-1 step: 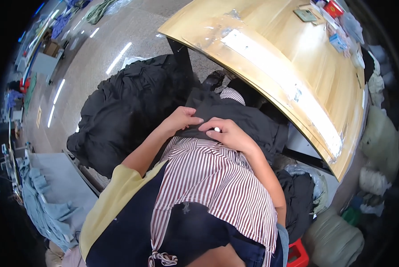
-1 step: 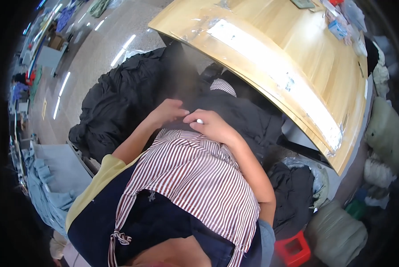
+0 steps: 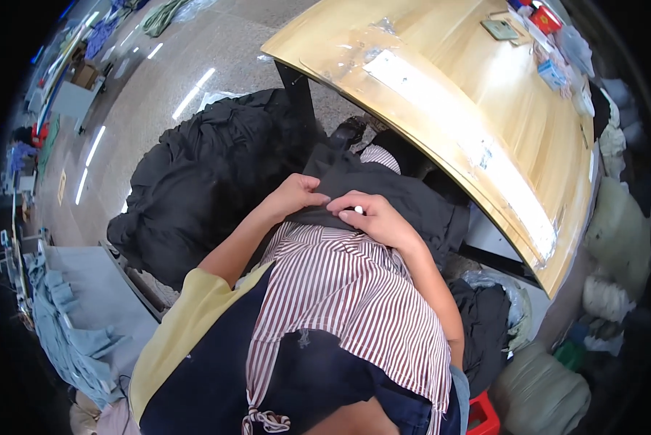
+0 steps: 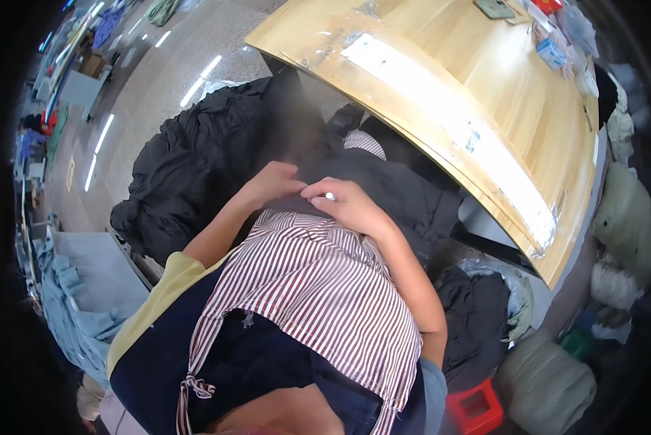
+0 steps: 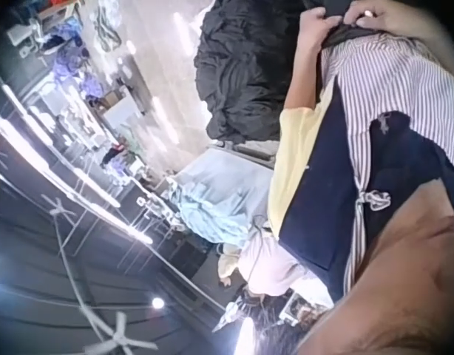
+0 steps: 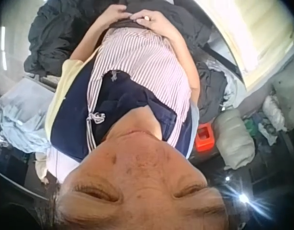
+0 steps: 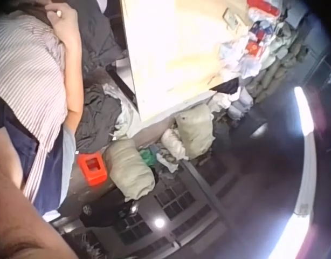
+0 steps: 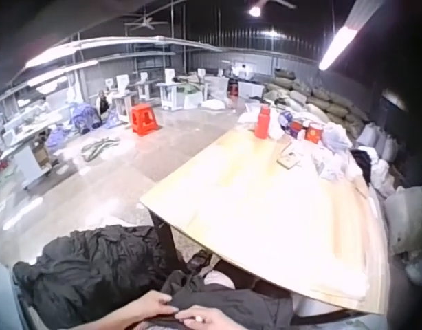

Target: Marking specific points on dark fabric garments using a marking tool and a table guide.

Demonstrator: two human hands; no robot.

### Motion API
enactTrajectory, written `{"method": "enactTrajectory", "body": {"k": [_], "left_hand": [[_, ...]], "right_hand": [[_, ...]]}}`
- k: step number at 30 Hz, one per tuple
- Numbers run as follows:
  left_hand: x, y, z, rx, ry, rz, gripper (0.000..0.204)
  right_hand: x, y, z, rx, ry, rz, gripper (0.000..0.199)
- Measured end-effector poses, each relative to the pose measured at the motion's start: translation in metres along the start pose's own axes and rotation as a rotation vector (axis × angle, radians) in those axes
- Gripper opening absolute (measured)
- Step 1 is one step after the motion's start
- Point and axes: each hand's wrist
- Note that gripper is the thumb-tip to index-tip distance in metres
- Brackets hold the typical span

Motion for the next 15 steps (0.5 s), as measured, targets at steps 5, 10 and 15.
{"method": "enactTrajectory", "body": {"k": [5,10,15], "left_hand": [[0.059,-0.005,0.034,0.106,-0.462,-0.277,0.021],[0.127,-0.015,0.062,-0.212,-0.667,-0.416,0.015],[0.203,0.038,0.081,-0.347,-0.655,-0.106,0.014]], "right_hand": [[-0.041,0.026,-0.001,0.397,0.068,-0.027,0.017],[-0.076,0.044,-0.037,-0.019,-0.017,-0.051,0.016],[-0.092,0.082,-0.041,-0.282,0.023,0.037,0.033]]}}
Point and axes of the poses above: each hand's wrist, its own z-axis away from the middle knuckle, its own y-axis out of the back of the hand, x = y × z, and after that the axes turned 1 degree about -x, right-handed
